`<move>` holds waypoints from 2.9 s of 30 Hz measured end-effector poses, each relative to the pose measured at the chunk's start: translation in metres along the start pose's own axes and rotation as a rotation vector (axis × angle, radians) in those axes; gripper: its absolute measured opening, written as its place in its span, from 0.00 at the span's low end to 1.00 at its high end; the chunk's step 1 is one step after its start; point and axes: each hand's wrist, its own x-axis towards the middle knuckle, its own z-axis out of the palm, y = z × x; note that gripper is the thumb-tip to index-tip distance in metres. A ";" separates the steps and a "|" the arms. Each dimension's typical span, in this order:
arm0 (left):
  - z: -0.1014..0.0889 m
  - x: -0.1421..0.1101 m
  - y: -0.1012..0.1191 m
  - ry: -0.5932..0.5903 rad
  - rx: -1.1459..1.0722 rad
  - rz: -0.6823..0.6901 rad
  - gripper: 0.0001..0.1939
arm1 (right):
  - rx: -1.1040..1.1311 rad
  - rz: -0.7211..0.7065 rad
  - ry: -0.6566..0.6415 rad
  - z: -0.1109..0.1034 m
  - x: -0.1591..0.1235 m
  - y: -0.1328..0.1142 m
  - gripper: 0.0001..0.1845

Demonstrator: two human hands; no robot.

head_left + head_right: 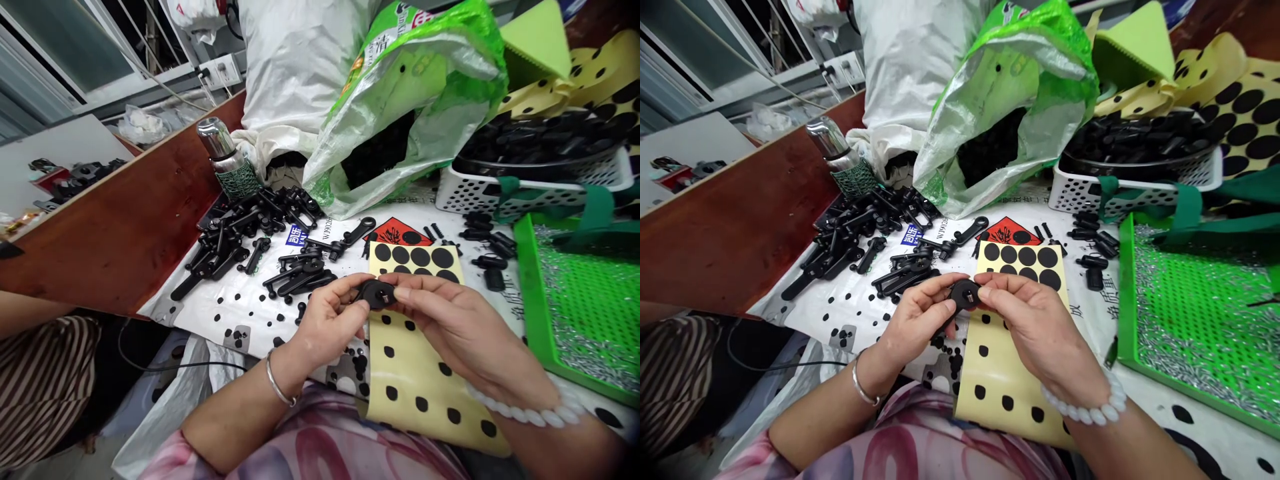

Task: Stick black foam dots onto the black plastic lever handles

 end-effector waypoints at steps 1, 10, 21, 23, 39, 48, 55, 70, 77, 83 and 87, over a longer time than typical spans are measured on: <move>-0.001 0.000 0.000 -0.002 0.001 -0.002 0.24 | -0.006 -0.003 -0.004 0.000 0.001 0.000 0.15; -0.006 0.004 -0.012 0.009 0.093 0.107 0.27 | -0.379 -0.407 0.142 -0.001 -0.018 -0.003 0.10; -0.003 -0.002 -0.002 -0.049 0.052 0.072 0.26 | -0.155 -0.100 -0.047 -0.009 -0.009 -0.009 0.13; -0.002 -0.003 -0.002 -0.051 0.058 0.091 0.25 | -0.146 -0.093 -0.048 -0.008 -0.009 -0.009 0.13; -0.004 -0.002 -0.002 -0.061 0.073 0.108 0.25 | -0.160 -0.072 -0.033 -0.006 -0.008 -0.012 0.12; -0.004 -0.001 -0.004 -0.081 0.070 0.123 0.25 | -0.183 -0.076 -0.025 -0.006 -0.008 -0.015 0.13; -0.005 -0.001 -0.006 -0.095 0.068 0.125 0.26 | -0.174 -0.041 -0.026 -0.006 -0.005 -0.011 0.13; 0.000 -0.003 -0.012 0.042 0.227 0.179 0.19 | -0.370 -0.241 0.084 -0.007 -0.006 0.004 0.14; -0.003 -0.003 -0.019 0.047 0.278 0.223 0.18 | -0.811 -0.762 0.290 -0.002 -0.015 0.010 0.08; -0.002 -0.005 -0.016 -0.002 0.215 0.240 0.18 | -0.687 -0.448 0.153 -0.004 -0.010 0.001 0.21; 0.000 -0.007 -0.011 -0.043 0.115 0.153 0.16 | -0.458 -0.345 -0.064 0.001 -0.007 -0.001 0.15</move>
